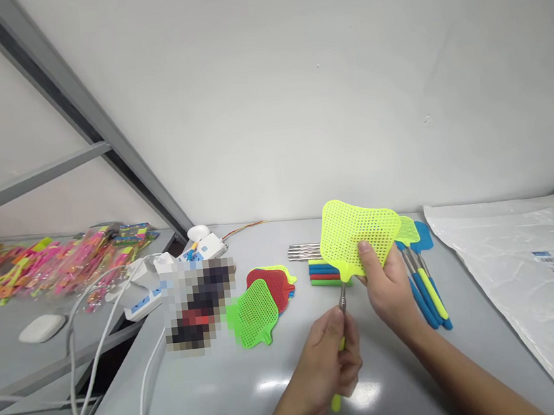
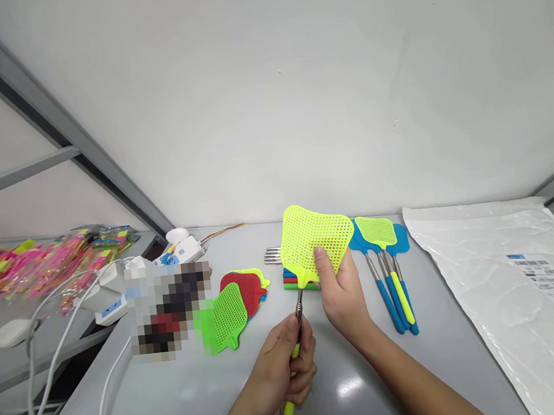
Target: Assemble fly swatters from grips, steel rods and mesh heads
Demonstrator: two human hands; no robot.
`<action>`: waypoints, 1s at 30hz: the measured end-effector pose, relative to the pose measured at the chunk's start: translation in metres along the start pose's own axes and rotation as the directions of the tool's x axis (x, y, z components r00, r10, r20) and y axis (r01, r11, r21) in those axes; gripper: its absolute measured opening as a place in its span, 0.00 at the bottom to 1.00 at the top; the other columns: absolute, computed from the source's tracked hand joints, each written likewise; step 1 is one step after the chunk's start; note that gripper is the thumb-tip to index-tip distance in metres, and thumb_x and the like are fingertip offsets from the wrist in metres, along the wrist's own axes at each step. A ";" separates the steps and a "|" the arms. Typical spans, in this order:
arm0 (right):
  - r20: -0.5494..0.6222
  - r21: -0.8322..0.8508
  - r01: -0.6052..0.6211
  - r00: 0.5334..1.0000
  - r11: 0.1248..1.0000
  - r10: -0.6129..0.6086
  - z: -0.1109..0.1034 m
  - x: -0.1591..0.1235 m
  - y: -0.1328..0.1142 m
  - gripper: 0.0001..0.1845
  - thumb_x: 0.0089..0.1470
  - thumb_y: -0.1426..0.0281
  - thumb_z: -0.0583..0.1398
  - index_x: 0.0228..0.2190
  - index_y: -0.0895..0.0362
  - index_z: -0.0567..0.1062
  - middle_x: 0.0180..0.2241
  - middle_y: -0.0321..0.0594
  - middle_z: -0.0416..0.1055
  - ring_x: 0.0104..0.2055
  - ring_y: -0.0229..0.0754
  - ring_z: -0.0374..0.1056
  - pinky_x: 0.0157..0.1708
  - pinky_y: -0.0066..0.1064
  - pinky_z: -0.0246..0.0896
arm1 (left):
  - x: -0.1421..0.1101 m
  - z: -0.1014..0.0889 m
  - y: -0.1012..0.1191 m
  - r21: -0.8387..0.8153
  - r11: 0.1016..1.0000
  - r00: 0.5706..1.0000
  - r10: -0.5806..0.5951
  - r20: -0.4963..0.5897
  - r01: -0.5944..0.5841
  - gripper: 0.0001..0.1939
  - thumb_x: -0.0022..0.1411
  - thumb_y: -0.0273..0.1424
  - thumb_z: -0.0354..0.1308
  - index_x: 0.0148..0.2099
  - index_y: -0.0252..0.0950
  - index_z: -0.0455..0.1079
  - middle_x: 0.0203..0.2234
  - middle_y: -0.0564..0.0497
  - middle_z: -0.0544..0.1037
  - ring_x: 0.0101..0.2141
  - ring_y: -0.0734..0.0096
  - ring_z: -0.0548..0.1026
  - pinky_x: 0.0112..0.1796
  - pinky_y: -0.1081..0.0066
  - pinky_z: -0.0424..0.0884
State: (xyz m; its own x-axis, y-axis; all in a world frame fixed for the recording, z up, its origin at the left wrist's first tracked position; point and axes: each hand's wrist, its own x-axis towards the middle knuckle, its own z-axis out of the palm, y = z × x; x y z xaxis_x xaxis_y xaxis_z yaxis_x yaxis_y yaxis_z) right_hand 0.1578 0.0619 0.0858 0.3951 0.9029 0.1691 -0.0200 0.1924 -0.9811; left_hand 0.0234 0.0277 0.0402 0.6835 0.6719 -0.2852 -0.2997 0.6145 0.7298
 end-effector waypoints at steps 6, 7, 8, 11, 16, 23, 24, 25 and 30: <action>0.084 0.101 -0.126 0.989 0.987 0.118 -0.001 0.000 0.003 0.24 0.58 0.55 0.56 0.55 0.46 0.63 0.52 0.42 0.69 0.47 0.47 0.70 0.36 0.35 0.71 | -0.009 -0.004 0.014 -0.100 0.983 0.983 -0.144 0.118 0.156 0.22 0.65 0.53 0.45 0.31 0.39 0.55 0.16 0.62 0.50 0.12 0.84 0.42 0.12 0.82 0.39; 0.091 0.118 -0.128 0.989 0.985 0.118 0.000 -0.001 0.002 0.24 0.58 0.56 0.57 0.55 0.46 0.62 0.52 0.42 0.69 0.47 0.47 0.70 0.36 0.35 0.71 | -0.011 -0.005 0.016 -0.107 0.978 0.978 -0.165 0.127 0.178 0.22 0.65 0.53 0.45 0.31 0.39 0.55 0.16 0.62 0.50 0.12 0.84 0.41 0.12 0.82 0.39; 0.090 0.130 -0.122 0.990 0.984 0.111 0.001 -0.001 0.002 0.24 0.59 0.56 0.57 0.55 0.46 0.62 0.52 0.42 0.68 0.47 0.47 0.70 0.36 0.35 0.71 | -0.013 -0.004 0.019 -0.116 0.975 0.976 -0.175 0.130 0.190 0.22 0.65 0.52 0.45 0.31 0.39 0.55 0.16 0.62 0.50 0.12 0.84 0.41 0.12 0.82 0.39; 0.092 0.146 -0.101 0.992 0.984 0.088 0.003 -0.003 -0.001 0.24 0.59 0.57 0.56 0.55 0.46 0.61 0.53 0.43 0.68 0.48 0.47 0.69 0.36 0.35 0.71 | -0.017 -0.001 0.024 -0.144 0.968 0.973 -0.189 0.135 0.208 0.22 0.65 0.53 0.44 0.31 0.40 0.54 0.16 0.63 0.49 0.12 0.84 0.40 0.11 0.82 0.39; 0.115 0.164 -0.116 0.989 0.980 0.098 0.006 -0.006 -0.004 0.24 0.59 0.57 0.56 0.55 0.46 0.61 0.51 0.43 0.69 0.48 0.47 0.69 0.36 0.34 0.71 | -0.017 0.005 0.030 -0.104 0.974 0.977 -0.193 0.094 0.203 0.22 0.64 0.53 0.44 0.31 0.40 0.53 0.16 0.63 0.49 0.12 0.84 0.40 0.12 0.82 0.38; 0.079 0.090 -0.137 0.988 0.986 0.130 0.003 -0.005 0.003 0.24 0.58 0.55 0.57 0.54 0.45 0.63 0.51 0.42 0.69 0.46 0.47 0.70 0.34 0.33 0.70 | -0.011 0.008 0.032 0.311 0.950 0.992 0.002 -0.128 0.039 0.23 0.65 0.52 0.45 0.29 0.38 0.55 0.17 0.61 0.53 0.14 0.83 0.47 0.13 0.80 0.43; 0.076 0.074 -0.134 0.989 0.988 0.128 0.003 -0.003 0.004 0.23 0.57 0.55 0.57 0.53 0.45 0.64 0.50 0.42 0.69 0.46 0.46 0.70 0.34 0.33 0.70 | -0.009 0.008 0.031 0.354 0.935 0.988 0.029 -0.151 0.027 0.23 0.65 0.52 0.44 0.28 0.38 0.54 0.17 0.61 0.54 0.14 0.83 0.48 0.14 0.80 0.44; 0.073 0.055 -0.128 0.990 0.990 0.124 0.002 -0.001 0.004 0.23 0.57 0.55 0.58 0.53 0.45 0.64 0.50 0.41 0.69 0.46 0.46 0.69 0.34 0.33 0.70 | -0.007 0.007 0.030 0.377 0.926 0.984 0.052 -0.170 0.016 0.23 0.65 0.52 0.44 0.28 0.38 0.54 0.17 0.60 0.54 0.14 0.83 0.48 0.14 0.80 0.44; 0.184 0.002 -0.103 0.978 0.995 0.101 -0.001 0.009 0.002 0.17 0.58 0.55 0.57 0.47 0.49 0.67 0.35 0.37 0.70 0.31 0.39 0.67 0.28 0.29 0.65 | 0.007 0.008 0.022 0.263 0.964 0.983 0.082 -0.166 -0.036 0.22 0.65 0.51 0.45 0.30 0.39 0.55 0.18 0.61 0.54 0.15 0.82 0.47 0.15 0.79 0.45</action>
State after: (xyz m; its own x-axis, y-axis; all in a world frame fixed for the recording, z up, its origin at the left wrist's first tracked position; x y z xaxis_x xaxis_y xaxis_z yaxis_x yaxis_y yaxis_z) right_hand 0.1625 0.0697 0.0856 0.2150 0.9731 0.0833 -0.0628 0.0989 -0.9931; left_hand 0.0266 0.0426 0.0589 0.5365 0.7794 -0.3237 -0.1386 0.4597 0.8772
